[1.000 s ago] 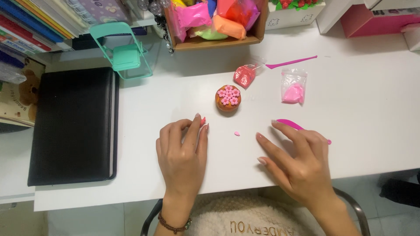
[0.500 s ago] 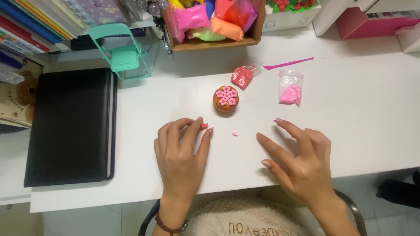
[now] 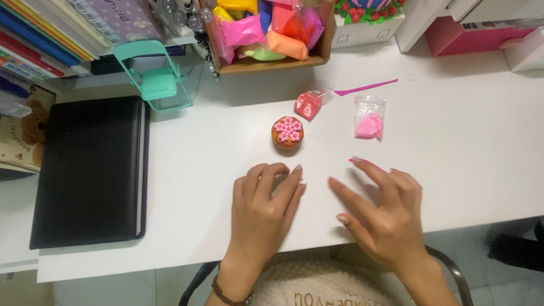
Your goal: Decorating a miniature donut with small pieces of pink clay
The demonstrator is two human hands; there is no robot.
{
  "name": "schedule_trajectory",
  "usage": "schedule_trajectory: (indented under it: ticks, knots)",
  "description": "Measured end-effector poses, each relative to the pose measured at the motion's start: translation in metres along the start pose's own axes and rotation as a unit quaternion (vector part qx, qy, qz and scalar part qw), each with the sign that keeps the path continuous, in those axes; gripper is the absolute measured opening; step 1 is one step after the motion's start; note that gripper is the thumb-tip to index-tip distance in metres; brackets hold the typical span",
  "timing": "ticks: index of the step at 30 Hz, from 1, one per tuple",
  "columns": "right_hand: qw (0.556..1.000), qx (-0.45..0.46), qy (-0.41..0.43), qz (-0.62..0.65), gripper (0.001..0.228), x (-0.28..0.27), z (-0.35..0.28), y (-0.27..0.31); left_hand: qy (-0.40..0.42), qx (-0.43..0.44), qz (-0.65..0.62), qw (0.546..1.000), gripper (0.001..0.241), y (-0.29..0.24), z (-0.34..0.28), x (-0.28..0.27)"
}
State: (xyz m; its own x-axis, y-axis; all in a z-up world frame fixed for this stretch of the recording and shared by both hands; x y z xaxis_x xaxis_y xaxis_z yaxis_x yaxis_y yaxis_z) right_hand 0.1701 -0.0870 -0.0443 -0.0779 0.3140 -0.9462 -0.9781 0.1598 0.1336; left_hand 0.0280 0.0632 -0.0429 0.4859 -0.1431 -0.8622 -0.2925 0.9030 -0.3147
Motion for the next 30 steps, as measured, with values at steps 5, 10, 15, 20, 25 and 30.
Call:
schedule_trajectory:
  ticks: [5,10,15,20,25,30]
  knots:
    - [0.998,0.002,-0.019,0.054,0.045,-0.007,-0.001,-0.002,-0.008,-0.009,-0.019,1.0,0.007,-0.005,0.004,0.004]
    - [0.988,0.06,-0.005,0.139,0.063,-0.014,0.01,0.001,-0.014,-0.003,-0.017,1.0,0.005,-0.007,0.005,-0.002]
    - [0.984,0.078,0.008,0.162,0.066,-0.009,0.02,0.0,-0.035,-0.013,-0.045,0.998,0.018,-0.007,0.004,-0.004]
    - [0.997,0.038,0.02,0.072,0.059,-0.001,0.02,0.002,-0.019,0.0,-0.067,0.998,0.009,-0.006,0.005,-0.004]
    - [0.998,0.049,0.033,0.034,0.057,0.0,0.021,0.003,-0.012,-0.001,-0.096,0.995,0.012,-0.005,0.003,0.001]
    - [0.998,0.042,0.031,0.024,0.056,-0.002,0.022,0.006,-0.02,0.009,-0.078,0.997,0.022,-0.005,0.004,0.001]
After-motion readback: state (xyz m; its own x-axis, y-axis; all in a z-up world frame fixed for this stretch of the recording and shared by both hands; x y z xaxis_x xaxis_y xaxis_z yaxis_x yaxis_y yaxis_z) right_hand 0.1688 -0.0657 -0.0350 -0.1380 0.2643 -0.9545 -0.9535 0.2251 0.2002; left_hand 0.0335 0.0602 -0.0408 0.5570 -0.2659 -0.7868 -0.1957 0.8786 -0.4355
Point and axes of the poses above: each hand's wrist, its own z-axis towards the middle knuckle, its own x-axis out of the palm, y = z × x, the point moved 3 cm from there along z, towards the middle knuckle, and after that the axes turned 13 degrees about y, right-handed, at the moved point
